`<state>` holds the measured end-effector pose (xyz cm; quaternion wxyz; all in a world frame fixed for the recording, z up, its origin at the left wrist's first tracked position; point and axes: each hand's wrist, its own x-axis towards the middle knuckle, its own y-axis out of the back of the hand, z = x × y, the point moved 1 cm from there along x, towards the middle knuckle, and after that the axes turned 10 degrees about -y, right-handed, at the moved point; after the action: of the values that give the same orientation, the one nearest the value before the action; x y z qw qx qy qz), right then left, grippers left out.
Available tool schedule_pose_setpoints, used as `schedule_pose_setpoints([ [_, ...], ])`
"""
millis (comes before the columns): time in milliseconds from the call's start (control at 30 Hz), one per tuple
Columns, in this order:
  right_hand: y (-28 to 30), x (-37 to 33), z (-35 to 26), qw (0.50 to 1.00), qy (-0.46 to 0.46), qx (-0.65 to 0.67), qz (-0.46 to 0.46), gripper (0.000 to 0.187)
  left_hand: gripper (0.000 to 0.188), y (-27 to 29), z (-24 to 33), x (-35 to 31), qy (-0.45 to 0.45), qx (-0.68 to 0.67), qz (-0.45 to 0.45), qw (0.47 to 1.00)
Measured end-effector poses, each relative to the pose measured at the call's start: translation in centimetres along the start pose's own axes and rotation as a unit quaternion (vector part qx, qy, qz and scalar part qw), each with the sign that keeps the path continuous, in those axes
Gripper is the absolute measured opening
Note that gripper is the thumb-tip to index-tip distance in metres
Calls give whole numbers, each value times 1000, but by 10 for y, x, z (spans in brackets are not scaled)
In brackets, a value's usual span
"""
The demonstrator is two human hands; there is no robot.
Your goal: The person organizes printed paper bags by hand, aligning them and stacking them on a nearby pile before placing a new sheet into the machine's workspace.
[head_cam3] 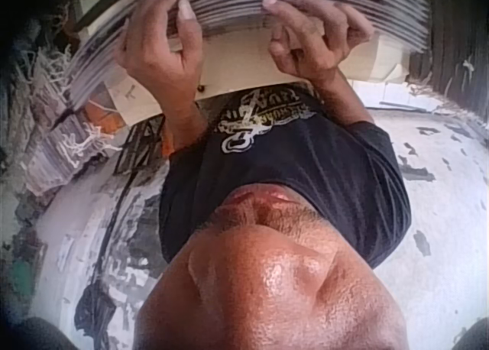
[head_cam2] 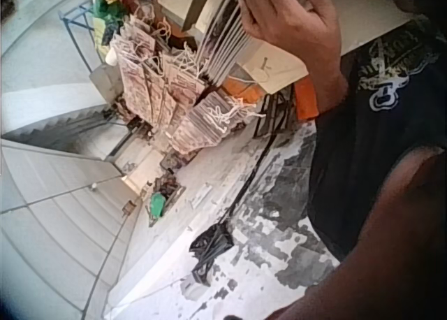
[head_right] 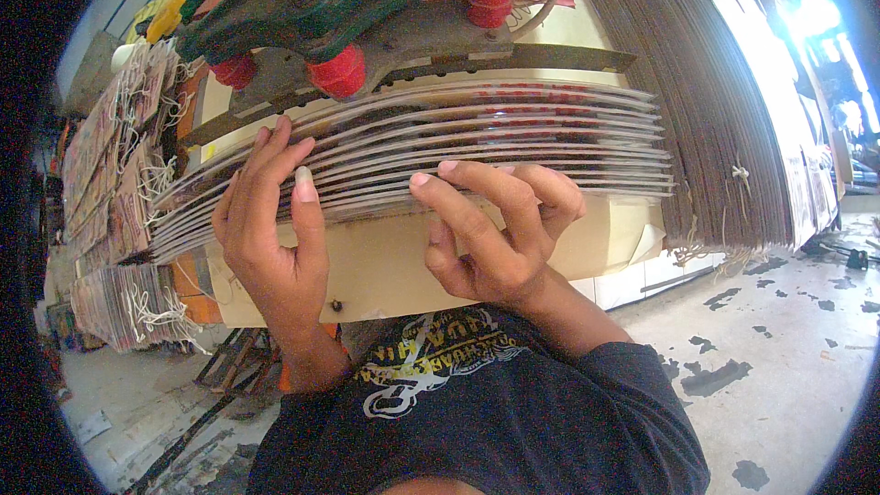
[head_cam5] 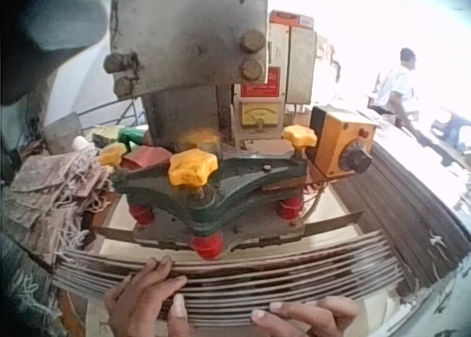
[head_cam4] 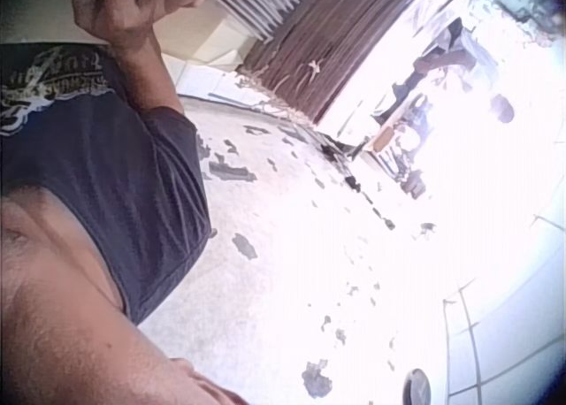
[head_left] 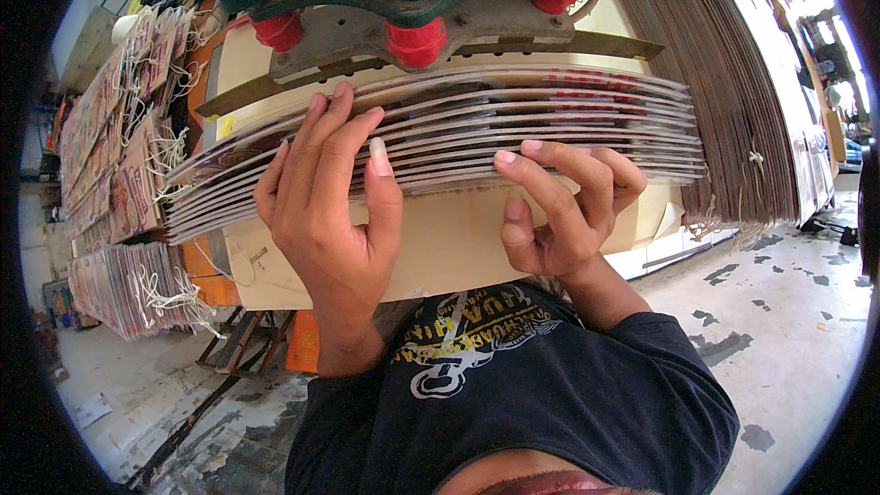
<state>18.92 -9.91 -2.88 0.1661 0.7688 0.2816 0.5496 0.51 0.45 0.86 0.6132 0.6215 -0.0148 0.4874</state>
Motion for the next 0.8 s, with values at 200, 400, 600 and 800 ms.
schedule_pose_setpoints([
  [200, 0, 1, -3, 999, -25, 25, -2, 46, 31, 0, 1, 0, 4, -2, 0, 1000],
  [400, 1, 3, -5, 999, -37, 6, -17, 51, 34, 0, 1, 0, -3, -3, 4, 1000],
  [600, -2, 4, -4, 999, -6, -33, -11, 44, 33, 0, 1, 1, -9, 1, 4, 1000],
  [800, -2, 1, -2, 999, -13, -28, 14, 34, 30, 5, 7, 4, -14, 13, -4, 1000],
])
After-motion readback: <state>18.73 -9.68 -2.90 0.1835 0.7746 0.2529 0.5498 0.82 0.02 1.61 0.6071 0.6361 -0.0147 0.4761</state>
